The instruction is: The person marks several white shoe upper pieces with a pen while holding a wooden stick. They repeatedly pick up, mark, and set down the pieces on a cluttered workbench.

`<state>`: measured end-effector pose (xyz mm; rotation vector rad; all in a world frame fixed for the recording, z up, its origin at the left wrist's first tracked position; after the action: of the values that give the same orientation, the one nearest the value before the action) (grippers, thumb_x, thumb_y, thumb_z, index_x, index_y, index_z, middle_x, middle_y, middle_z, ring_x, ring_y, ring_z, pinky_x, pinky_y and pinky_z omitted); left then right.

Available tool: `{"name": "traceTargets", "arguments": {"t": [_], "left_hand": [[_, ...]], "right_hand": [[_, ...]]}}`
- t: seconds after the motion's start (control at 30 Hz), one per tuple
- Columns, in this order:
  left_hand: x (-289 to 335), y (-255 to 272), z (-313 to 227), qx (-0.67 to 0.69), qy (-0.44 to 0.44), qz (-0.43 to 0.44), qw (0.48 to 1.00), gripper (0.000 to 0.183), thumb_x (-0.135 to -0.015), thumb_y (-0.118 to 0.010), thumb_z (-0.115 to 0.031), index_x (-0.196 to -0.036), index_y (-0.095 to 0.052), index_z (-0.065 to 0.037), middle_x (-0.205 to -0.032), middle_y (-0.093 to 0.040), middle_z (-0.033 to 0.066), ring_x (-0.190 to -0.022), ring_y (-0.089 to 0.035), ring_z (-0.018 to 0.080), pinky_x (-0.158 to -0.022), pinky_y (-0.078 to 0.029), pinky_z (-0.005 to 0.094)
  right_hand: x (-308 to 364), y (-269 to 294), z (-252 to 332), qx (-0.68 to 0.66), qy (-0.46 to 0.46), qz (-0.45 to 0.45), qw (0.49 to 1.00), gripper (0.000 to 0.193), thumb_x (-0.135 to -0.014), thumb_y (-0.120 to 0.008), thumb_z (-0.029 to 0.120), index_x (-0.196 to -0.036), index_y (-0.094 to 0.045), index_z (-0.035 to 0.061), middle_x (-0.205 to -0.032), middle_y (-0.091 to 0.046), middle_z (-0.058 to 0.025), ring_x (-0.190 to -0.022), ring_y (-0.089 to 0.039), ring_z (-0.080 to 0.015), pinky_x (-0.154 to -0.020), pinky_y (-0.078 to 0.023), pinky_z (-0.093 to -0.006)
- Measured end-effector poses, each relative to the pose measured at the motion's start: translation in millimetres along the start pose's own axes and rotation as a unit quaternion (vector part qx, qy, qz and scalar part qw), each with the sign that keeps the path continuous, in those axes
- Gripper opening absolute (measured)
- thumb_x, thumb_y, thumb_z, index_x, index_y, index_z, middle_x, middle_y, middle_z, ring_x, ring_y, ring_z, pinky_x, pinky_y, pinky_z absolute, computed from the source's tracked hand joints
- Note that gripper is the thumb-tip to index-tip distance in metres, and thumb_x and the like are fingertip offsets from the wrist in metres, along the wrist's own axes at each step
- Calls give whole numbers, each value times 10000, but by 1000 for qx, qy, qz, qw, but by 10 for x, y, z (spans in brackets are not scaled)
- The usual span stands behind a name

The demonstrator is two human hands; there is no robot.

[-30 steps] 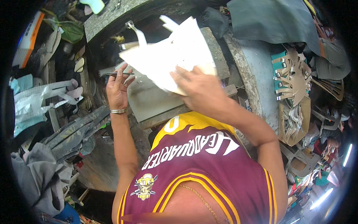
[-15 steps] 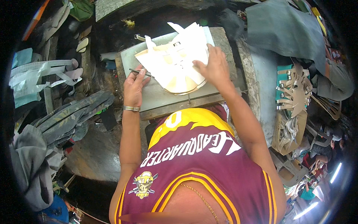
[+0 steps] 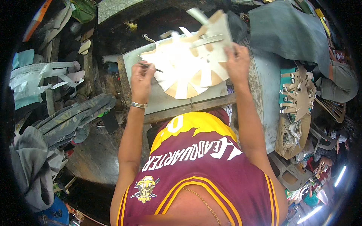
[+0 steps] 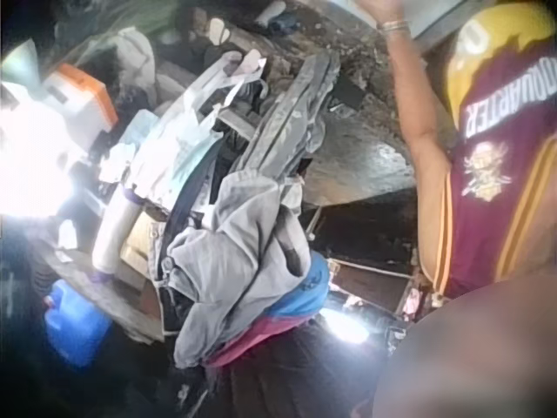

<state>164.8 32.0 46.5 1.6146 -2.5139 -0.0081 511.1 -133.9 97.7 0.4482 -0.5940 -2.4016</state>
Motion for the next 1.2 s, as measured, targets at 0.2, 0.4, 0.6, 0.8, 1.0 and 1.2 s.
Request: {"name": "traceTargets", "arguments": {"t": [0.2, 0.4, 0.6, 0.8, 1.0, 1.2], "left_hand": [[31, -765, -306, -153, -97, 263, 948, 201, -1015, -768, -206, -1079, -710, -24, -1595, -602, 210, -1450, -597, 362, -1220, -463, 430], [100, -313, -228, -252, -66, 301, 917, 221, -981, -760, -202, -978, -693, 9, -1660, -524, 283, -1510, -537, 436, -1255, -428, 431], [281, 534, -303, -300, -24, 254, 919, 244, -1000, -764, -214, -1014, -670, 11, -1621, -567, 276, -1485, -556, 446, -1235, -438, 448], [168, 709, -329, -255, 44, 153, 954, 285, -1034, -758, -210, -1185, -707, 27, -1289, -771, 162, -1223, -741, 292, -1035, -569, 409], [-114, 626, -383, 66, 64, 60, 994, 267, -1114, -718, -201, -1255, -672, 21, -1111, -794, 137, -1004, -791, 198, -829, -681, 324], [-91, 424, -269, 201, 123, 51, 970, 302, -1109, -729, -225, -1297, -650, -2, -1161, -785, 151, -1033, -795, 240, -858, -684, 337]], "right_hand": [[-354, 342, -566, -330, -187, -38, 924, 418, -1115, -652, 82, -1483, -554, -90, -1454, -670, -207, -1274, -691, -259, -1083, -571, -407], [-41, -41, -514, -442, -234, 57, 864, 403, -1124, -574, 20, -1515, -519, -60, -1459, -671, -191, -1301, -696, -299, -1129, -577, -447], [286, -373, -442, -227, -197, 98, 949, 459, -1096, -669, 111, -1512, -541, -34, -1341, -733, -204, -1200, -742, -334, -1051, -584, -451], [484, -2, 528, 196, 163, -47, 966, 502, -957, -801, 91, -1419, -632, -9, -1276, -648, -249, -1216, -642, -404, -1108, -484, -476], [1588, -258, 468, 212, 241, 508, 799, 606, -945, -802, 126, -1521, -614, 130, -1341, -632, -96, -1246, -573, -312, -1105, -448, -462], [2054, -328, 179, 300, 415, 415, 752, 511, -1010, -640, 226, -1512, -628, 134, -1334, -602, -79, -1276, -543, -274, -1142, -400, -448]]}}
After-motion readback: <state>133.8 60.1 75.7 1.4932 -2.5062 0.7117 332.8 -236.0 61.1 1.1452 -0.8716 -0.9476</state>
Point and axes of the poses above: each hand's wrist, its own x-axis away from the middle knuckle, its own y-axis out of the back of the hand, z = x × y, the point moved 9 cm from there along -x, towards the middle knuckle
